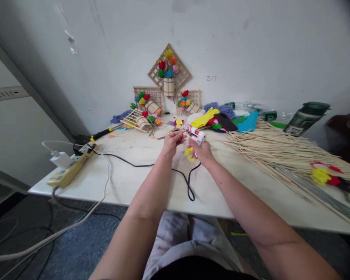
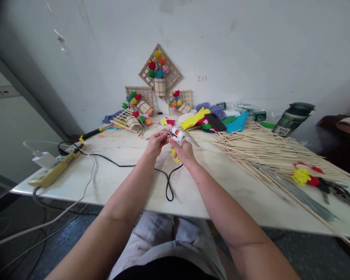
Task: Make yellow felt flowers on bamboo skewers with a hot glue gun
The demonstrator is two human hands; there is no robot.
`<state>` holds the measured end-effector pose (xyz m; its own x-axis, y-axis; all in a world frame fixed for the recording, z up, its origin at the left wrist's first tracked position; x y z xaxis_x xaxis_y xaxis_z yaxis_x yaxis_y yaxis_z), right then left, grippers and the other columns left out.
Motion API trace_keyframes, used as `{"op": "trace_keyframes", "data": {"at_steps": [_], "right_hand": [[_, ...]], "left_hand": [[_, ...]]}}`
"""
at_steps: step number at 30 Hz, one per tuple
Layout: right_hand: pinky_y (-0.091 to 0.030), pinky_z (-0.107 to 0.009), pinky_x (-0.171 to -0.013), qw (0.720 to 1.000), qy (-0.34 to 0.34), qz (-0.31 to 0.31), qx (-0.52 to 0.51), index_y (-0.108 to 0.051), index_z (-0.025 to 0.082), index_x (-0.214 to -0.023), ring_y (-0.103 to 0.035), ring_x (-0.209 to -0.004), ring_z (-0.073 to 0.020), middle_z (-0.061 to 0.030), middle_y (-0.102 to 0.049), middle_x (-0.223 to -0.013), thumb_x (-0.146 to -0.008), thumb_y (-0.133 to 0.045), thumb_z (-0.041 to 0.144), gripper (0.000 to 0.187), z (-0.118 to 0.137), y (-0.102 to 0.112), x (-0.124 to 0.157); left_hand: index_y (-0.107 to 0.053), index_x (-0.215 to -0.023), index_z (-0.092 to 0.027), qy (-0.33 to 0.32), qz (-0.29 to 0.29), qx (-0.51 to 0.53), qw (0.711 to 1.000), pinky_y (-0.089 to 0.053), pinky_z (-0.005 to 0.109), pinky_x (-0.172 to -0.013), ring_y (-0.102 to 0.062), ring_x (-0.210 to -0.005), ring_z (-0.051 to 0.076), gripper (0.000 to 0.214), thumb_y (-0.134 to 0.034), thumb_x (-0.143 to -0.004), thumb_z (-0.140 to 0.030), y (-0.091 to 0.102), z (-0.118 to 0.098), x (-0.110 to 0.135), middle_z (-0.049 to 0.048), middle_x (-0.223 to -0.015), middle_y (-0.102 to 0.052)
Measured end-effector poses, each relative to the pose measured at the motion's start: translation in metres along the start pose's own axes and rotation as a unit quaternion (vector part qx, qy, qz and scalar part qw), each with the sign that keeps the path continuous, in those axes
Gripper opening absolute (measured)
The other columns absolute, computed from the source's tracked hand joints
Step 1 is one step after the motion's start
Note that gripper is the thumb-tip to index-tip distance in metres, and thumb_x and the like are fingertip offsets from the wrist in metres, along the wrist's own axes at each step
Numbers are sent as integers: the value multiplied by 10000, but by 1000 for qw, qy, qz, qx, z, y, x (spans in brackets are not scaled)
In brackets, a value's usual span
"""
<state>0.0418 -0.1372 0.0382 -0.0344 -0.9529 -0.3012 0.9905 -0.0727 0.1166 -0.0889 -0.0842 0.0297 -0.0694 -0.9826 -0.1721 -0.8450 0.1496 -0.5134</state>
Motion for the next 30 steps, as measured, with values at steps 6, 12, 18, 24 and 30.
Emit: {"op": "trace_keyframes", "data": {"at_steps": [6,12,18,24,30], "right_hand": [[-376,-199,-332,1000,0,2,11,-600,137,-726,-463,-342,-67,-19,-613,-615,-686,-577,644,509,5,1,1],[-375,-200,-326,1000,-10,4,14,-619,140,-753,-464,-337,-69,-12,-605,-605,-689,-580,643,509,3,0,1],[-367,-199,-318,1000,-3,8,14,-624,144,-773,-466,-331,-72,-3,-599,-593,-682,-581,655,521,5,-1,1],[-367,-199,-325,1000,-8,3,16,-618,142,-747,-474,-339,-76,-5,-592,-584,-687,-572,659,523,5,0,1],[-371,-202,-328,1000,-9,-1,20,-608,146,-729,-471,-334,-76,-8,-598,-583,-687,-570,659,516,5,0,2]], "left_hand": [[-629,-661,-129,-10,5,-14,1000,-428,212,-562,-553,-507,71,235,-788,-585,-285,0,-1,1,13,-606,-638],[-622,-666,-133,-8,-4,-27,1000,-386,196,-509,-546,-500,66,218,-772,-609,-281,0,-1,0,14,-616,-640],[-629,-683,-138,-13,1,-31,999,-382,198,-514,-558,-520,70,228,-774,-606,-296,1,0,0,13,-638,-647],[-635,-688,-139,-15,4,-32,999,-382,203,-516,-557,-514,72,236,-779,-594,-300,2,1,-1,15,-630,-647],[-636,-709,-139,-11,-3,-29,1000,-366,192,-504,-547,-505,62,235,-773,-604,-298,1,-2,0,8,-630,-641]]}}
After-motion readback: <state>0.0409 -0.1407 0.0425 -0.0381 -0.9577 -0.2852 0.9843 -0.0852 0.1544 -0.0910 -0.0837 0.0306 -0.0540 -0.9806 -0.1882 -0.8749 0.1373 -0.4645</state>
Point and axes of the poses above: each hand's wrist, its own x-axis away from the middle knuckle, its own y-axis out of the back of the hand, z = x × y, the point moved 4 cm from there along -x, towards the middle knuckle
